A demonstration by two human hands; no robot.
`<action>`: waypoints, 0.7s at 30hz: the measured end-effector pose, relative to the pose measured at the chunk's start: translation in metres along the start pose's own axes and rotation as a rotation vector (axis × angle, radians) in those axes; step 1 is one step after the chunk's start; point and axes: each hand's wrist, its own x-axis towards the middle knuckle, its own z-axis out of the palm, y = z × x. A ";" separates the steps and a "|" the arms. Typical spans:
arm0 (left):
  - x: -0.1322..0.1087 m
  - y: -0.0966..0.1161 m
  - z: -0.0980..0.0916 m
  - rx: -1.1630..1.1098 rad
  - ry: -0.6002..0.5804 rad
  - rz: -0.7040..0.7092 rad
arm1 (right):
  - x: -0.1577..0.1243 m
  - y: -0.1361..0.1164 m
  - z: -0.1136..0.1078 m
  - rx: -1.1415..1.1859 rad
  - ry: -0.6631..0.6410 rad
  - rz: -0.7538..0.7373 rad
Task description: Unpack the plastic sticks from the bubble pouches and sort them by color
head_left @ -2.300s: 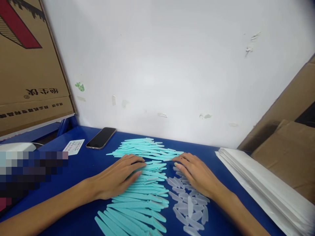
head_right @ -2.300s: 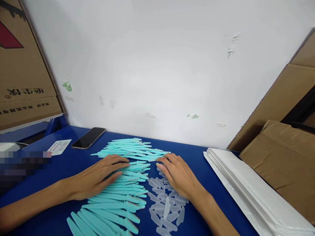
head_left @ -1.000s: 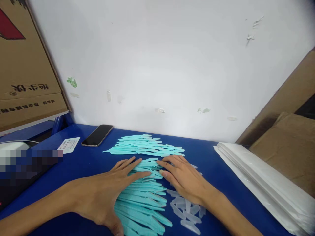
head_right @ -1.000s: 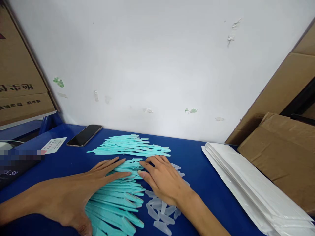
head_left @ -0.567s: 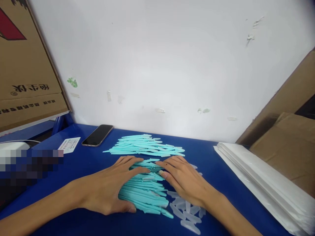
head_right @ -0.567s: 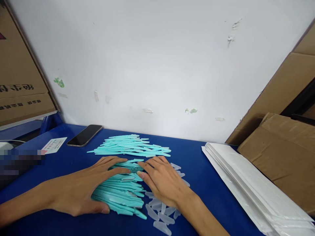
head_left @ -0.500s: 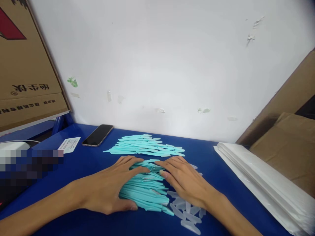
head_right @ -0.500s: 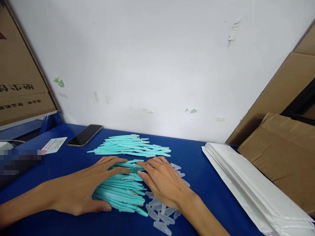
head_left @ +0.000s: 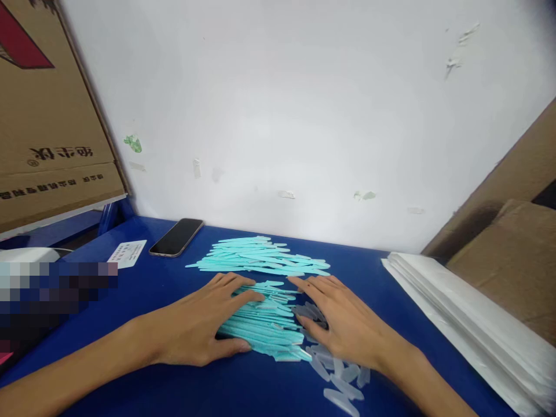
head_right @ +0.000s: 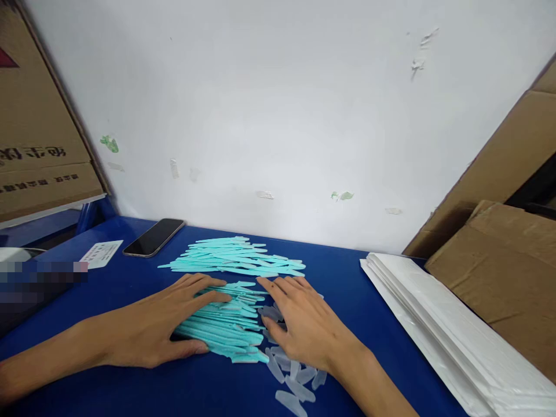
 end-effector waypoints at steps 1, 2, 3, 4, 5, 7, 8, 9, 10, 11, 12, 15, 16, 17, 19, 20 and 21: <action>0.000 0.000 0.001 0.006 0.012 -0.001 | 0.000 0.000 0.000 0.001 -0.008 0.005; 0.000 -0.001 0.001 0.016 0.018 -0.005 | 0.000 0.000 -0.001 0.005 -0.012 0.009; 0.000 -0.001 0.002 0.029 0.016 -0.008 | 0.001 -0.001 -0.002 0.010 -0.011 0.008; 0.000 -0.001 0.002 0.047 0.010 -0.010 | 0.001 -0.001 -0.002 0.014 -0.002 0.006; 0.001 -0.001 0.002 0.066 0.002 -0.007 | 0.002 -0.002 -0.003 0.014 0.009 0.002; 0.001 -0.002 0.002 0.103 -0.004 0.003 | 0.003 -0.003 -0.003 0.004 0.033 -0.006; 0.001 -0.002 0.002 0.117 -0.007 0.009 | 0.003 -0.003 -0.003 -0.006 0.040 -0.013; 0.002 -0.002 0.003 0.128 0.002 0.010 | 0.004 -0.003 -0.002 -0.015 0.042 -0.025; 0.002 -0.003 0.003 0.137 0.010 0.012 | 0.005 -0.004 -0.001 -0.022 0.042 -0.040; 0.002 -0.003 0.004 0.145 0.018 0.016 | 0.005 -0.005 -0.001 -0.025 0.043 -0.058; 0.002 -0.003 0.005 0.150 0.028 0.023 | 0.006 -0.006 0.000 -0.026 0.045 -0.074; 0.002 -0.003 0.009 0.139 0.053 0.053 | 0.008 -0.012 0.002 -0.015 0.052 -0.100; 0.002 -0.003 0.010 0.126 0.053 0.056 | 0.008 -0.013 0.002 -0.012 0.050 -0.103; 0.002 -0.003 0.011 0.113 0.051 0.049 | 0.009 -0.014 0.002 -0.011 0.045 -0.104; 0.002 -0.003 0.011 0.090 0.023 0.014 | 0.009 -0.015 0.003 -0.012 0.038 -0.105; 0.002 -0.003 0.011 0.082 0.002 -0.008 | 0.009 -0.014 0.003 -0.014 0.037 -0.103; 0.002 -0.002 0.010 0.077 -0.022 -0.027 | 0.008 -0.013 0.004 -0.016 0.037 -0.099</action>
